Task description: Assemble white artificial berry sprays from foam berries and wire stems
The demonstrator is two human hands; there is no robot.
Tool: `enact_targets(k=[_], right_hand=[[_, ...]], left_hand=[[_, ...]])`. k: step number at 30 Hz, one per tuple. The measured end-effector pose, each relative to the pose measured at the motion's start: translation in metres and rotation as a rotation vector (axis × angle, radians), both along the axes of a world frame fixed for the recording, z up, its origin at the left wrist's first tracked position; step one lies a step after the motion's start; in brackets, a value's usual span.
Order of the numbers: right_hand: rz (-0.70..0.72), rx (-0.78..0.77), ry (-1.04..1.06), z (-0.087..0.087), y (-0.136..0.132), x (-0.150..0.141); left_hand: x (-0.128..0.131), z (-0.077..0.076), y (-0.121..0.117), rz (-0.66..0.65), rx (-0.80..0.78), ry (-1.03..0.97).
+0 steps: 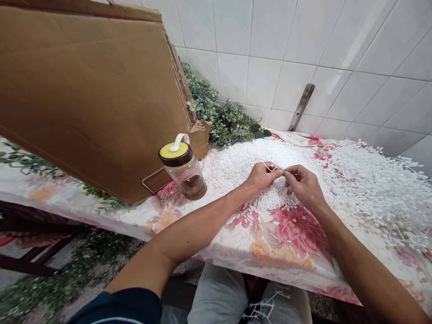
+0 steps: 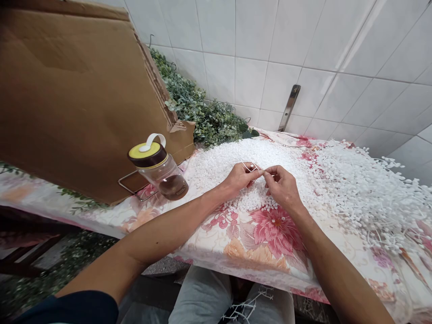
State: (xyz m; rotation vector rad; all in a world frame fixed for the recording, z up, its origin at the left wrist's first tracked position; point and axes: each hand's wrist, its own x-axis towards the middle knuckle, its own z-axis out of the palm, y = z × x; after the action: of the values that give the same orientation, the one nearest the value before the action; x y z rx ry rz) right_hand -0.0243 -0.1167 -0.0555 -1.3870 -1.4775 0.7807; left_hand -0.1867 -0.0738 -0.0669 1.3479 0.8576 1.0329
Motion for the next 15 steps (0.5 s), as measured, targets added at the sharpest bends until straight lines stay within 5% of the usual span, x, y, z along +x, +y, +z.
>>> enact_targets(k=[15], right_hand=[[-0.047, 0.013, -0.164, -0.0070, 0.0032, 0.0025]], left_hand=[[0.0029, -0.0058, 0.0017, 0.081, 0.016, 0.047]])
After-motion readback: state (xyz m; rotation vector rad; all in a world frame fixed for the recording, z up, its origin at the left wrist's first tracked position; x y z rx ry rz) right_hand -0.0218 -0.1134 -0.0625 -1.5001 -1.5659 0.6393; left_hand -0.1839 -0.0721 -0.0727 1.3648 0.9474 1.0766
